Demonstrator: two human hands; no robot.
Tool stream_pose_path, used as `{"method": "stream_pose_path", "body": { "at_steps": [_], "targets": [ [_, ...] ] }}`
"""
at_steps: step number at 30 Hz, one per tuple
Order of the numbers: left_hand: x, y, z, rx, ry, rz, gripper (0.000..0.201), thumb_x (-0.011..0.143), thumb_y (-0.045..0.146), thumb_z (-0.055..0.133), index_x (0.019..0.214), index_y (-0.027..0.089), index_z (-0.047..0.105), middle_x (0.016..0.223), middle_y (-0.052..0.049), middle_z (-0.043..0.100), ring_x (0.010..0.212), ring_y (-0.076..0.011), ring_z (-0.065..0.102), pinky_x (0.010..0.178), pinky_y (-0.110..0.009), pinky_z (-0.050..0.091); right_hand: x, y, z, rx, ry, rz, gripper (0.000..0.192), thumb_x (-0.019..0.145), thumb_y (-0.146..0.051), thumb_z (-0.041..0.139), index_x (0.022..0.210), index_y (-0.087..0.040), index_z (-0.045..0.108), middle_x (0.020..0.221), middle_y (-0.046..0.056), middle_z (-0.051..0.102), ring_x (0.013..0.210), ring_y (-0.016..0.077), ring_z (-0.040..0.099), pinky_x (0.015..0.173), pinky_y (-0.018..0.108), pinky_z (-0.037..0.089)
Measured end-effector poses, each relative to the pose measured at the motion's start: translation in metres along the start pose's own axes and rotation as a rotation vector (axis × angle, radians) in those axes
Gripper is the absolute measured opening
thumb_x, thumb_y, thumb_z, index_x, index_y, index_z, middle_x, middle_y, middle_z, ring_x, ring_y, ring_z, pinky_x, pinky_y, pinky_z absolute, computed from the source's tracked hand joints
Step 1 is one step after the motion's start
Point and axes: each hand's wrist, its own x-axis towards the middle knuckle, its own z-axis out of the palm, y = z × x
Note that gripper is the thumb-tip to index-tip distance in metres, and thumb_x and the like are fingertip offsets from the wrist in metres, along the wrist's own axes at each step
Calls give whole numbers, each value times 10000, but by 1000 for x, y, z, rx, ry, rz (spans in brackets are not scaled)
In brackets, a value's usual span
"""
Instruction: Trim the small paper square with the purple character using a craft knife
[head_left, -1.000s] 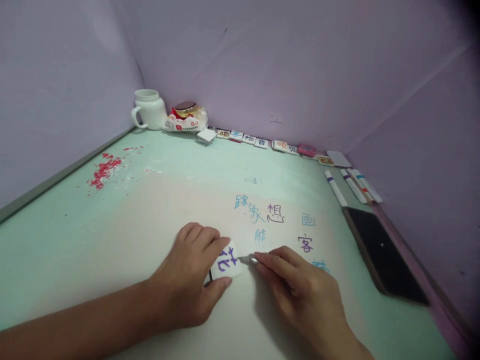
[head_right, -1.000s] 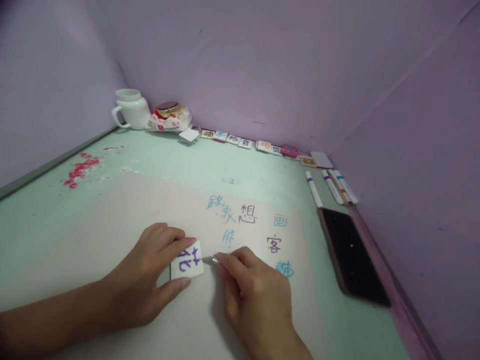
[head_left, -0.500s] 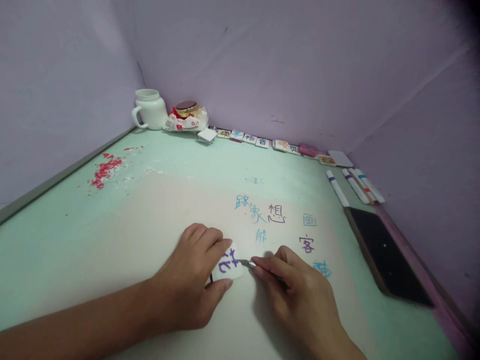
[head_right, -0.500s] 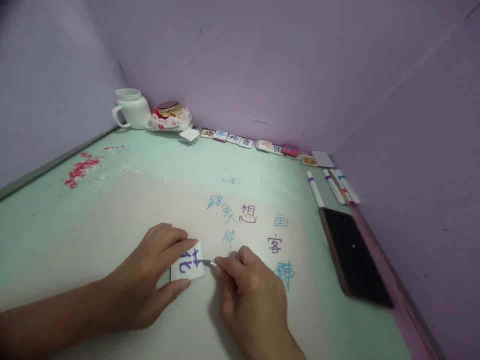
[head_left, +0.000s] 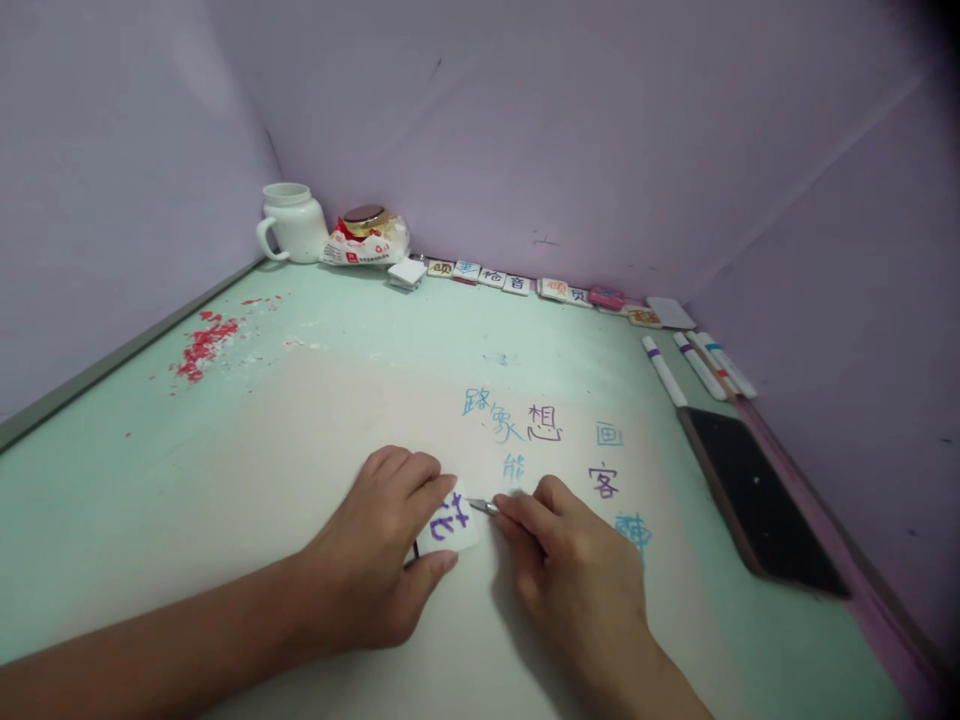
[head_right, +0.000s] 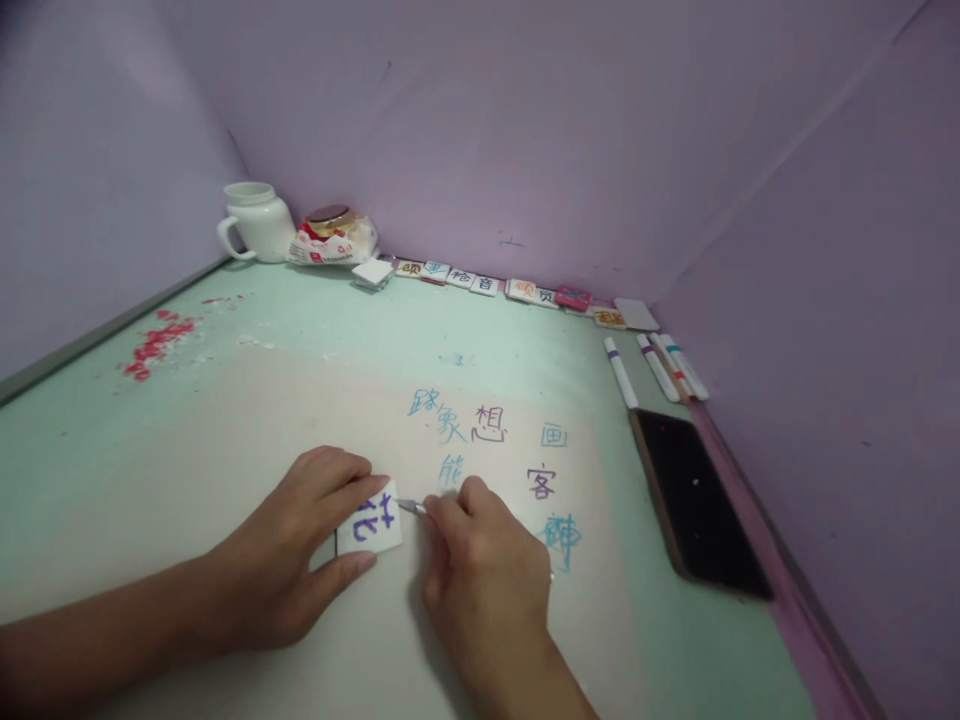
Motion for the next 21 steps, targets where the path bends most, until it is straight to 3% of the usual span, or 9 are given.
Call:
{"method": "stream_pose_path", "body": {
  "at_steps": [9, 14, 21],
  "targets": [
    [-2, 0, 0, 10, 2, -23, 361, 783, 148, 543, 1143, 140, 516, 1045, -123, 531, 937, -283, 495, 825, -488, 439, -9, 13, -3, 213, -99, 77, 201, 891, -307, 510, 883, -313, 711, 658, -41, 534, 491, 96, 494, 478, 228, 315],
    [0, 1, -2, -7, -27, -36, 334, 781, 149, 541, 1115, 157, 516, 1023, -111, 531, 921, -280, 486, 807, -483, 427, -8, 9, -4, 115, -101, 31, 209, 869, -277, 495, 830, -301, 698, 661, -36, 550, 477, 107, 484, 463, 242, 267],
    [2, 0, -2, -17, -43, -17, 330, 780, 148, 532, 1110, 144, 518, 1028, -113, 525, 918, -275, 478, 817, -487, 415, -5, 0, -5, 1, -114, 89, 230, 827, -236, 476, 779, -303, 691, 661, -32, 558, 499, 118, 485, 470, 253, 179]
  ]
}}
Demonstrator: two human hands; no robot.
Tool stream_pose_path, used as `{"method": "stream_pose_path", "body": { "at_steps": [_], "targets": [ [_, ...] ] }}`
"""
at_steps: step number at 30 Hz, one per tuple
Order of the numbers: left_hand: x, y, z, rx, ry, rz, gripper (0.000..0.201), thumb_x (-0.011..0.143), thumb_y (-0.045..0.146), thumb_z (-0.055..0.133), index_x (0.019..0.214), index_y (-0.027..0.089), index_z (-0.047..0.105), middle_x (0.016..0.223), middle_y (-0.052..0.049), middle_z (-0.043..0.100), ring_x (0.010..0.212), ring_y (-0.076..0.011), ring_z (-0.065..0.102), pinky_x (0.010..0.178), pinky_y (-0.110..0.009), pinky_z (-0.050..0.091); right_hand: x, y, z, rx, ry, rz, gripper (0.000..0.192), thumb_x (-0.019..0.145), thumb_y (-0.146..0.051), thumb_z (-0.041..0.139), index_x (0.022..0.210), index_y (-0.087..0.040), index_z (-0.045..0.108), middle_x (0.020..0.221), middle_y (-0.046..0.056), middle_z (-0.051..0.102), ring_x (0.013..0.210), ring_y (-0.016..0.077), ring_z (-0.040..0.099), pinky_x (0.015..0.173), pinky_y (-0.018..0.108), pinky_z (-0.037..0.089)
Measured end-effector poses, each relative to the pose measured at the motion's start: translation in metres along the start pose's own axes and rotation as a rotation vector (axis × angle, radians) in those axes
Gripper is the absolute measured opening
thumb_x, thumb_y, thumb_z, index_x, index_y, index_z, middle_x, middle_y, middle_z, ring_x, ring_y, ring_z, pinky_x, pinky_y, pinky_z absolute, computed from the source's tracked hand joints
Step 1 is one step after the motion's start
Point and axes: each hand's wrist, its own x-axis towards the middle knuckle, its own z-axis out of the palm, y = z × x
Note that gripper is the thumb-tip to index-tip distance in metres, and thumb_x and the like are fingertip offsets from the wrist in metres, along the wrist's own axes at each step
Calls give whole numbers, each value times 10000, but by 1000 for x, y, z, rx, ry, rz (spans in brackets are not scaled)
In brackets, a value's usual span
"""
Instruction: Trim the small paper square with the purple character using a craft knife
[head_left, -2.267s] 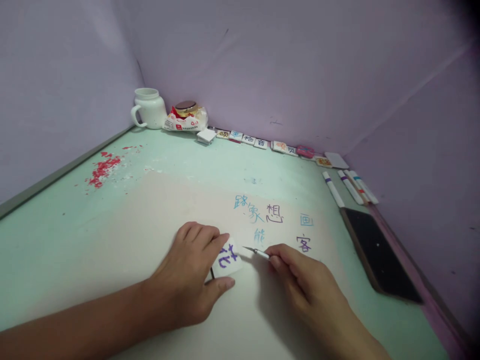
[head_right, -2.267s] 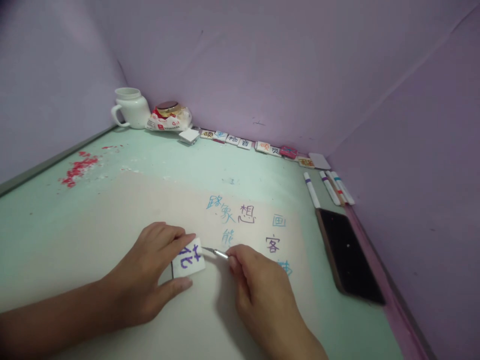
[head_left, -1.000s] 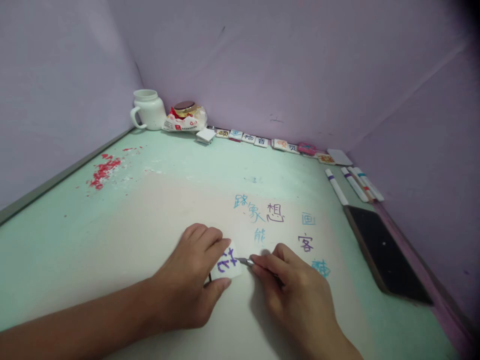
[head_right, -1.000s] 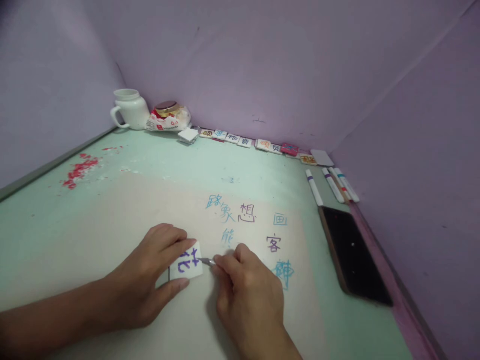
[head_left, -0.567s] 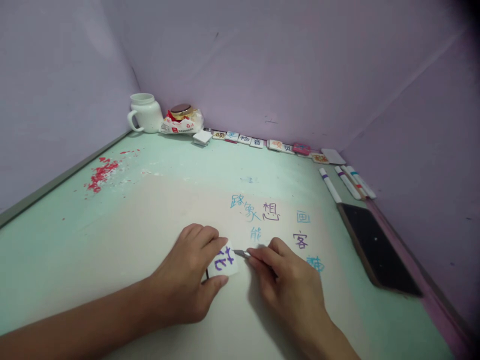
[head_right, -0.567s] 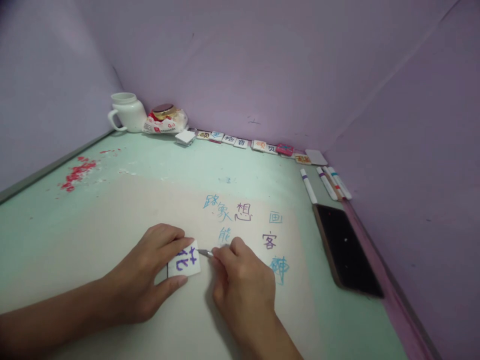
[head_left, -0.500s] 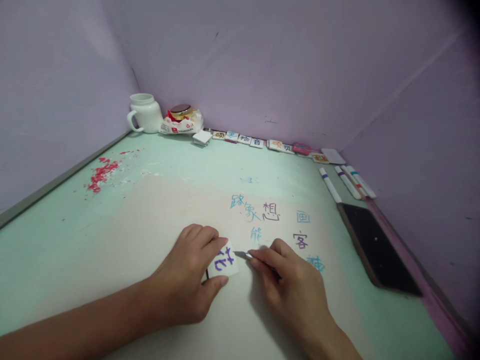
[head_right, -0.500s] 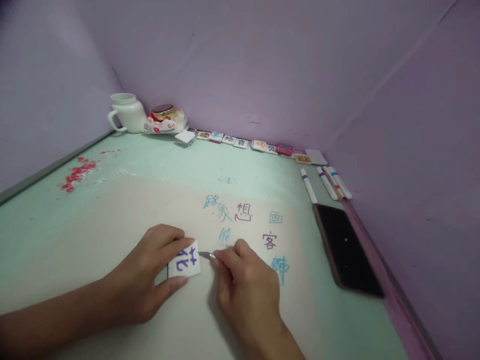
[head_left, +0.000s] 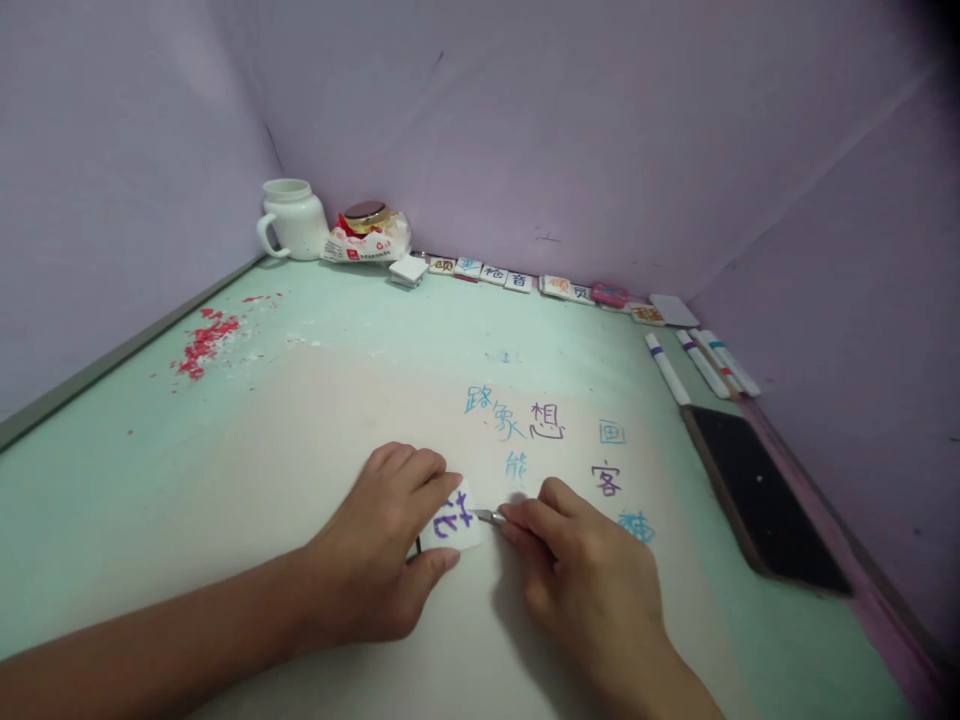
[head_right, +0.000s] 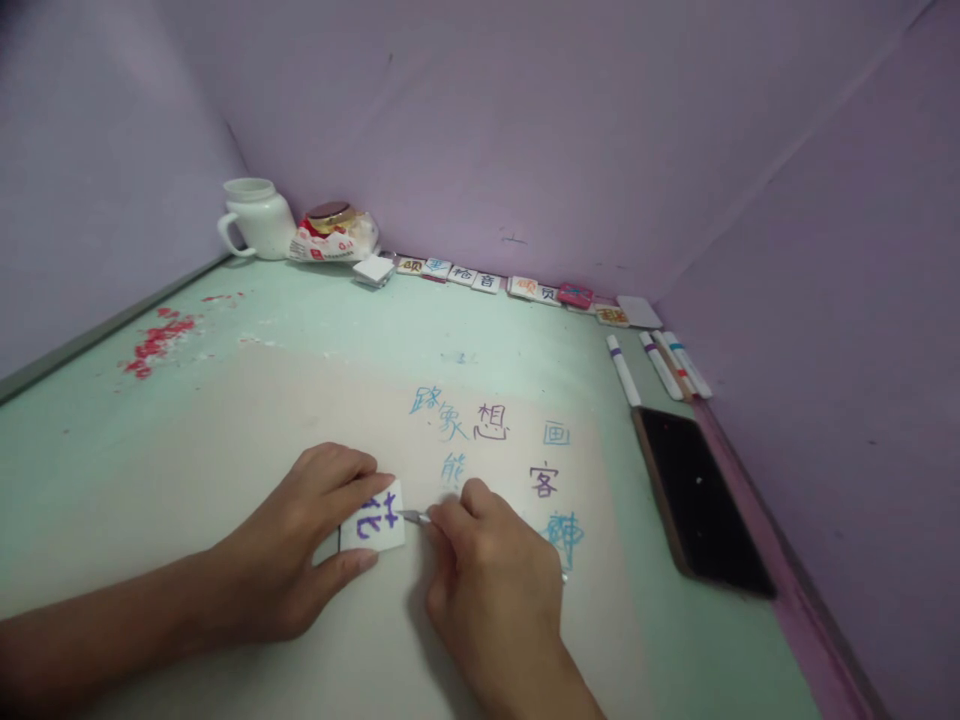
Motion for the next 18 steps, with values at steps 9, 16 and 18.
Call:
{"method": "stream_pose_path", "body": {
  "at_steps": [9, 16, 18],
  "targets": [
    [0, -2, 1, 12, 10, -4, 345, 773, 174, 538, 1116, 143, 545, 1014, -110, 540, 902, -267, 488, 815, -472, 426, 4, -8, -3, -36, -39, 61, 230, 830, -234, 466, 739, -286, 671, 667, -32, 544, 502, 112, 455, 481, 252, 150],
    [0, -2, 0, 13, 6, 1, 329, 792, 181, 527, 1118, 149, 552, 1011, -113, 548, 904, -273, 499, 813, -478, 433, 5, -11, -3, -53, -32, 54, 225, 823, -217, 472, 719, -259, 667, 665, -22, 544, 482, 108, 421, 473, 272, 139],
    [1, -2, 0, 19, 3, 6, 326, 795, 180, 529, 1118, 149, 555, 1021, -116, 551, 915, -278, 502, 821, -486, 431, 6, -11, -2, -38, -3, 30, 227, 811, -201, 475, 698, -249, 666, 646, -18, 540, 476, 106, 413, 465, 273, 144]
  ]
}}
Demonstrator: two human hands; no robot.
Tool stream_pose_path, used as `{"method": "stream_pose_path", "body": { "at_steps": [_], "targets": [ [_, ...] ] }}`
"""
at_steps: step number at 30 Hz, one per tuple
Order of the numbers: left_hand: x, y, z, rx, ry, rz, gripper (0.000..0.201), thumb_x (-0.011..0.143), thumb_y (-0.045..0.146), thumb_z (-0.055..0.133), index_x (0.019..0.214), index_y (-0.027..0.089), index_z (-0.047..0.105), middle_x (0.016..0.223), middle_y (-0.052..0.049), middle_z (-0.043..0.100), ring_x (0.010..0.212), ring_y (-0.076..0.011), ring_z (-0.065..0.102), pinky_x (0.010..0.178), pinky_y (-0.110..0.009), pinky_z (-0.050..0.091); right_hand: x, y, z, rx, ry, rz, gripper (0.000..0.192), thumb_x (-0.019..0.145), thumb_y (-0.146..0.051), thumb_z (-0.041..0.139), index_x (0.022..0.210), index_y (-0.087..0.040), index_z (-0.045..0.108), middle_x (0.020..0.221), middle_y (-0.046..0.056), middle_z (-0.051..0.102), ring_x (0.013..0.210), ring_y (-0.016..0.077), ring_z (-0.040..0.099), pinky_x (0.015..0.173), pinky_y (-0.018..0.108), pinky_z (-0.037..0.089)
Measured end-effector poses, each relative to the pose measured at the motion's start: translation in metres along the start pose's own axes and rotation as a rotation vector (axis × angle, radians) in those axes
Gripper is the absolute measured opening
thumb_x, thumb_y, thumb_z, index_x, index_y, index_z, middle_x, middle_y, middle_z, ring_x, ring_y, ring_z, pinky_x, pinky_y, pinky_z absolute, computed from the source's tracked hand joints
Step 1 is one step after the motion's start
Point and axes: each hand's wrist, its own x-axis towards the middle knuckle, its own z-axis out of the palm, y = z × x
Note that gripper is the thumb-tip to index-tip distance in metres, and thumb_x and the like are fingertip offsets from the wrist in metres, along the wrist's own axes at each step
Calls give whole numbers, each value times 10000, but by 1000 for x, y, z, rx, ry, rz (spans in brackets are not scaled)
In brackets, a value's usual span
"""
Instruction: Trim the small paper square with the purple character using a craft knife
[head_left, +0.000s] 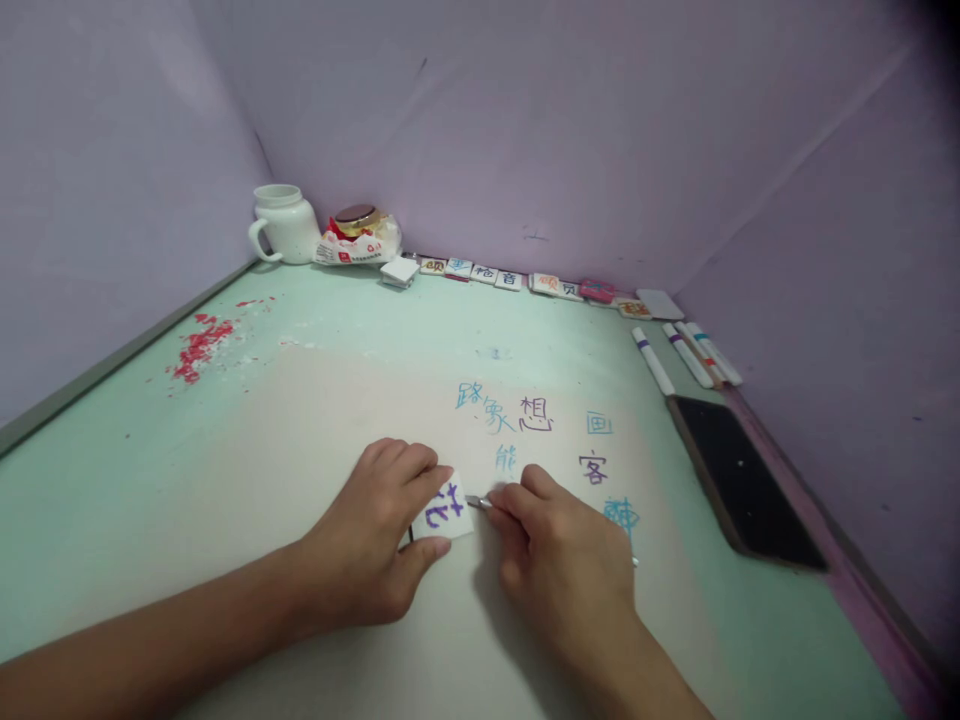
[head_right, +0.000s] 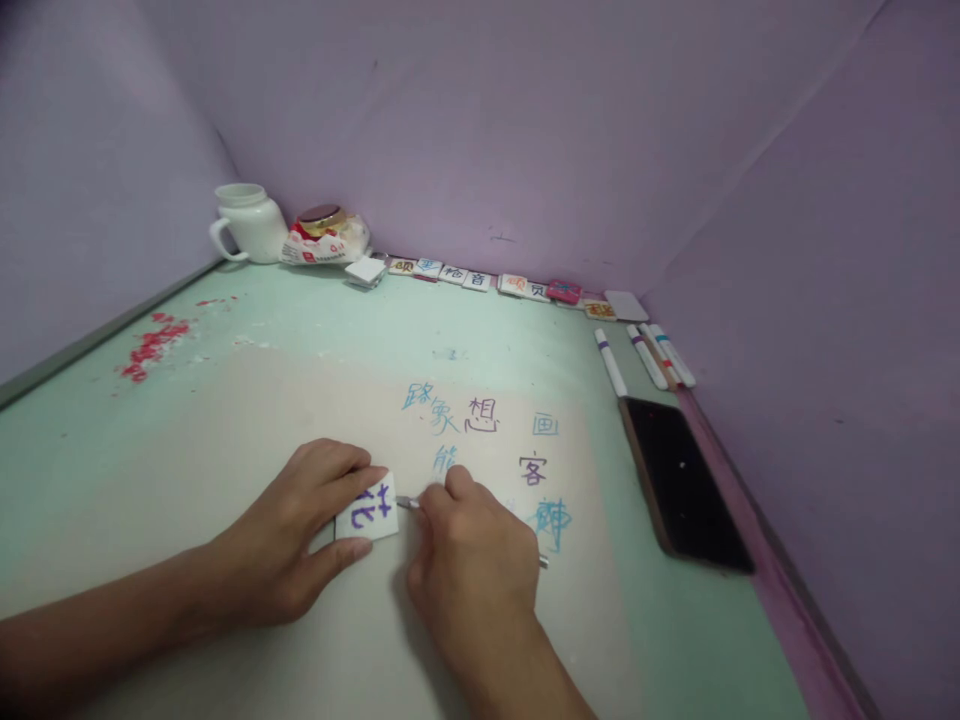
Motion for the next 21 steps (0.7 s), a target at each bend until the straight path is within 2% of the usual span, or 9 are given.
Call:
{"method": "stream_pose_path", "body": {
  "at_steps": [10, 16, 21],
  "targets": [
    [-1, -1, -1, 17, -10, -8, 334, 798, 187, 540, 1126, 137, 569, 1055, -125, 555, 966, -293, 517, 856, -494, 434, -4, 3, 4, 40, 2, -10, 221, 823, -191, 487, 773, -256, 692, 673, -20, 556, 481, 97, 423, 467, 262, 157],
    [-2, -2, 0, 28, -16, -20, 331, 809, 215, 547, 1132, 145, 576, 1058, -125, 561, 965, -295, 528, 854, -506, 443, -10, -2, 10, 35, 78, 42, 253, 836, -191, 454, 745, -224, 688, 678, 1, 555, 459, 90, 364, 477, 283, 131],
    [-1, -2, 1, 33, -20, -35, 322, 806, 223, 556, 1119, 154, 585, 1055, -122, 567, 969, -294, 537, 858, -507, 449, -14, -4, 15, 10, 129, 31, 269, 857, -191, 438, 716, -207, 667, 681, 12, 554, 487, 97, 388, 489, 289, 124]
  ]
}}
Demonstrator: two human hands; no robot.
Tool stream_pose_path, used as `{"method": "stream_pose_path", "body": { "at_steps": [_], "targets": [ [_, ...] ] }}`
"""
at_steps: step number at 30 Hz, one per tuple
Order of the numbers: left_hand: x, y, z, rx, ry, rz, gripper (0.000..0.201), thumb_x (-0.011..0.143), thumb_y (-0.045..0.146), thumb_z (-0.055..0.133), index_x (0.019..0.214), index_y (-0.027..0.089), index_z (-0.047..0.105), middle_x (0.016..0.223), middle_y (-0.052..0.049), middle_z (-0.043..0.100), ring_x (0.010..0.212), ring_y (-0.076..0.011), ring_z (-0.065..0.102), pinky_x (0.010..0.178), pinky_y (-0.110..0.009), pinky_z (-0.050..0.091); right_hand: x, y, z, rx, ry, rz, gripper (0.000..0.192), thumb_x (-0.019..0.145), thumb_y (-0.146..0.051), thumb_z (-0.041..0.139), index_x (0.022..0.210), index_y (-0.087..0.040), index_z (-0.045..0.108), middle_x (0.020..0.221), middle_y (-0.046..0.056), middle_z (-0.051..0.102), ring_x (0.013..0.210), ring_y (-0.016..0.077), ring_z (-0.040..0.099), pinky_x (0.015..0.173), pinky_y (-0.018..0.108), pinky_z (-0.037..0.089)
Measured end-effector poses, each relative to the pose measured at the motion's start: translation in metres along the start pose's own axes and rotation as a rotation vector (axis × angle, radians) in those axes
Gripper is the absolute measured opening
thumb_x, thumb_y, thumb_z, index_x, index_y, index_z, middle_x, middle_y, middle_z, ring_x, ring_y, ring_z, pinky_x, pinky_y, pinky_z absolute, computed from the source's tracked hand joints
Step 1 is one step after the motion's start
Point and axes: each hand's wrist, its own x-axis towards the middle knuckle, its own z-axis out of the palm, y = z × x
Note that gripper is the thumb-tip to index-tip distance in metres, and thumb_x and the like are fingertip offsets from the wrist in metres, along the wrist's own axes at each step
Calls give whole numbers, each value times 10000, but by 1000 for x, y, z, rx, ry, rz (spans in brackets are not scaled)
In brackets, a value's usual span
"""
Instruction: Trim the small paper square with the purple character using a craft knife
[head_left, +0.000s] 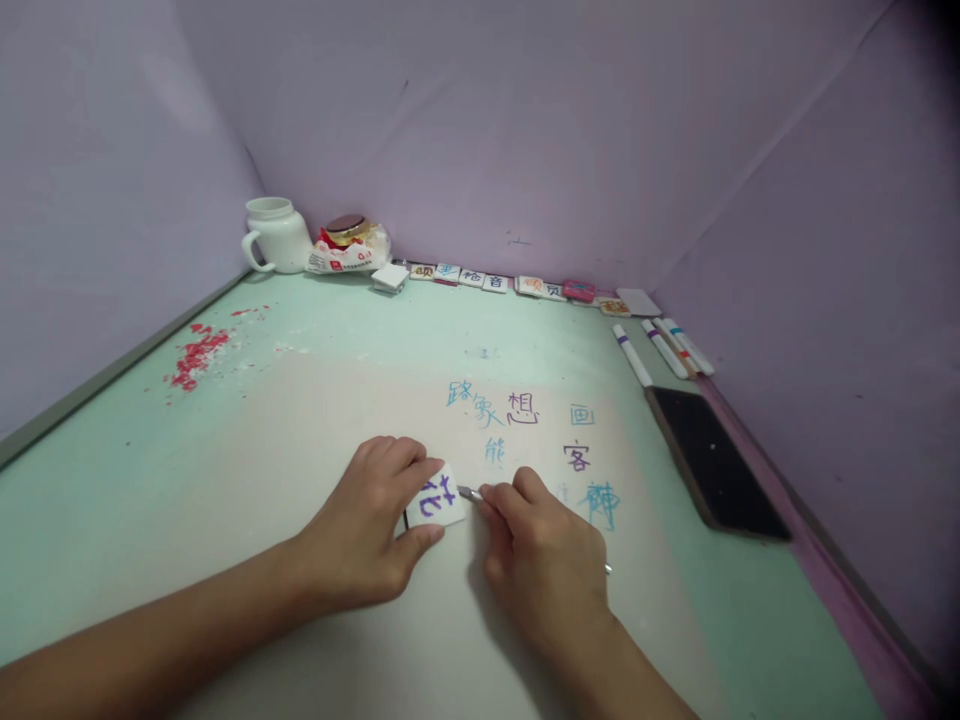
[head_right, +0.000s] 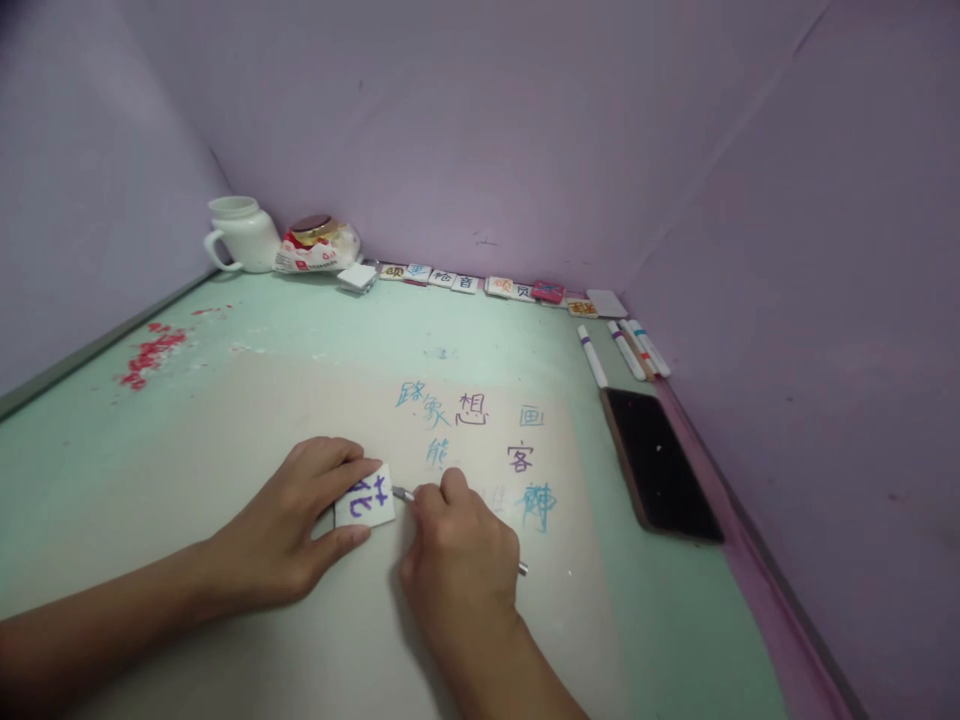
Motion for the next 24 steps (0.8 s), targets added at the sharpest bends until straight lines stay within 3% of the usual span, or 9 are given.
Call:
{"method": "stream_pose_path", "body": {
  "at_steps": [11, 17, 20, 24],
  "targets": [
    [0, 0, 0, 4, 12, -18, 313, 789, 224, 580, 1091, 145, 606, 1025, -115, 572, 944, -288, 544, 858, -503, 446, 0, 3, 7, -127, 62, -8, 273, 845, -95, 436, 702, -170, 656, 686, 27, 537, 496, 102, 344, 506, 301, 105],
    [-2, -1, 2, 17, 42, -15, 311, 776, 232, 599, 1078, 156, 612, 1020, -112, 586, 930, -287, 558, 844, -496, 465, 3, 8, 7, -112, 72, 45, 286, 904, -148, 402, 789, -168, 663, 733, 29, 545, 509, 113, 402, 492, 289, 130],
    [-3, 0, -1, 57, 161, 91, 369, 809, 194, 583, 1176, 161, 558, 1050, -123, 568, 954, -286, 552, 841, -495, 481, 6, 16, 3, -48, 56, 53, 244, 926, -236, 431, 855, -186, 659, 771, 19, 587, 524, 114, 459, 474, 264, 195],
    [-3, 3, -10, 307, 378, 325, 561, 854, 37, 541, 1378, 183, 405, 1054, -111, 552, 1002, -264, 523, 891, -465, 493, 10, 27, -3, 49, 28, 48, 213, 923, -268, 455, 874, -206, 653, 777, 3, 630, 593, 120, 550, 494, 234, 300]
  ]
}}
